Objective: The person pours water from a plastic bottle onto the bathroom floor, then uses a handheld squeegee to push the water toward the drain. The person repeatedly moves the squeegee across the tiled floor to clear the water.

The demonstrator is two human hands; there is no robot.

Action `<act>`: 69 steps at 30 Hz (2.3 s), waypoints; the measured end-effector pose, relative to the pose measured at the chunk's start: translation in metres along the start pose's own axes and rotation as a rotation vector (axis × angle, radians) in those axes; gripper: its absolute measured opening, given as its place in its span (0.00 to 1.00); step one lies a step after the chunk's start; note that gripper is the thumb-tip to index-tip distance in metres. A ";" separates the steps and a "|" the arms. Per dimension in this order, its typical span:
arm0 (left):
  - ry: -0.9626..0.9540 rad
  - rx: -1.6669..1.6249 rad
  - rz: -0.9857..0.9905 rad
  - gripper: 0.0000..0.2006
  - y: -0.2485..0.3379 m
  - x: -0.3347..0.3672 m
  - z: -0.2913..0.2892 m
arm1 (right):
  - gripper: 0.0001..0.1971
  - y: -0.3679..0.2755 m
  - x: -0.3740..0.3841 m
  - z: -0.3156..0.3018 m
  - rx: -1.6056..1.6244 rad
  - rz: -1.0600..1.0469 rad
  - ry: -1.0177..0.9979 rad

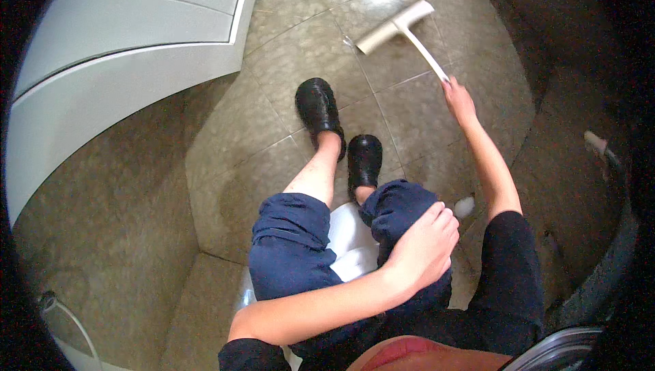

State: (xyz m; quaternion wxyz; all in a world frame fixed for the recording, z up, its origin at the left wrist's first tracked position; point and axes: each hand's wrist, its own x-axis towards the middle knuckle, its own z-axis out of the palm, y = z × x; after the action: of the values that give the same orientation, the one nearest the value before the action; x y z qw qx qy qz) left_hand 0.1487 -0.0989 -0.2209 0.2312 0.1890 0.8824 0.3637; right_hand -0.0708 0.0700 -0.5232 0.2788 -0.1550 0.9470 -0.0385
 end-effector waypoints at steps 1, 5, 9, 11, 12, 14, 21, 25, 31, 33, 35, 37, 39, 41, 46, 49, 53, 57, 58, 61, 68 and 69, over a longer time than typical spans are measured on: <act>0.045 -0.012 0.007 0.19 0.000 0.000 0.001 | 0.22 0.039 -0.036 0.007 -0.059 0.028 0.070; 0.082 -0.065 0.032 0.16 -0.002 0.001 0.002 | 0.22 0.150 -0.157 0.027 -0.067 0.297 -0.135; 0.114 -0.038 0.069 0.13 -0.003 0.003 0.008 | 0.21 0.152 -0.238 0.030 -0.015 0.312 -0.187; 0.066 -0.045 0.074 0.13 -0.004 0.003 0.004 | 0.20 0.128 -0.243 0.029 0.128 0.293 -0.096; 0.059 -0.049 0.076 0.13 -0.004 0.002 0.001 | 0.20 0.112 -0.243 0.025 0.199 0.278 -0.054; 0.042 -0.056 0.088 0.14 -0.003 0.004 0.001 | 0.18 0.083 -0.212 0.019 0.385 0.263 -0.015; 0.022 -0.107 0.090 0.14 -0.006 0.005 -0.010 | 0.24 -0.070 0.002 -0.039 0.546 0.032 -0.002; -0.065 -0.124 0.084 0.14 -0.006 0.009 -0.023 | 0.23 -0.134 0.068 -0.059 0.384 0.006 0.080; 0.025 -0.065 0.047 0.16 -0.004 -0.001 -0.011 | 0.25 -0.098 0.009 -0.017 0.261 -0.090 0.139; 0.111 -0.056 0.002 0.18 -0.006 -0.009 -0.011 | 0.26 -0.052 -0.047 0.020 0.292 -0.070 0.137; 0.218 -0.063 -0.052 0.20 -0.010 -0.032 -0.039 | 0.26 -0.016 -0.112 0.040 0.282 -0.004 0.101; 0.254 -0.208 -0.254 0.26 -0.023 -0.057 -0.102 | 0.26 0.014 -0.174 0.056 0.241 0.120 0.090; 0.850 -0.217 -0.572 0.19 -0.037 -0.104 -0.122 | 0.26 0.036 -0.223 0.058 0.259 0.268 0.044; 1.533 -0.006 -0.574 0.11 -0.065 -0.160 -0.136 | 0.25 0.040 -0.246 0.047 0.338 0.337 0.044; 2.045 -0.028 -0.225 0.09 -0.107 -0.313 -0.180 | 0.23 0.042 -0.241 0.048 0.544 0.391 0.184; 2.015 0.103 -0.233 0.16 -0.074 -0.327 -0.246 | 0.22 0.042 -0.215 0.060 0.563 0.214 0.443; 1.915 -0.303 -0.136 0.32 -0.099 -0.311 -0.259 | 0.21 0.002 -0.210 0.038 0.707 0.217 0.311; 1.877 -0.274 -0.193 0.21 -0.069 -0.236 -0.279 | 0.22 0.011 -0.227 0.018 0.655 0.134 0.219; 1.935 -0.247 -0.253 0.18 -0.072 -0.236 -0.291 | 0.22 0.019 -0.216 0.025 0.667 0.018 0.273; 1.928 -0.156 -0.337 0.16 -0.091 -0.262 -0.288 | 0.22 -0.022 -0.252 0.018 0.679 0.029 0.024; 1.854 0.054 -0.255 0.13 -0.080 -0.199 -0.244 | 0.20 0.009 -0.261 0.020 0.577 0.219 0.165; 1.841 0.076 -0.209 0.14 -0.082 -0.190 -0.235 | 0.20 -0.015 -0.272 0.019 0.617 0.253 0.111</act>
State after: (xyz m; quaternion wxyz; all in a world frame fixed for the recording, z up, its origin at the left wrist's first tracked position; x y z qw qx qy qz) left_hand 0.1633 -0.3794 -0.0813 -0.5355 -0.2473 0.7420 0.3187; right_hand 0.1606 0.1415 -0.3963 0.2633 0.0576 0.9162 -0.2965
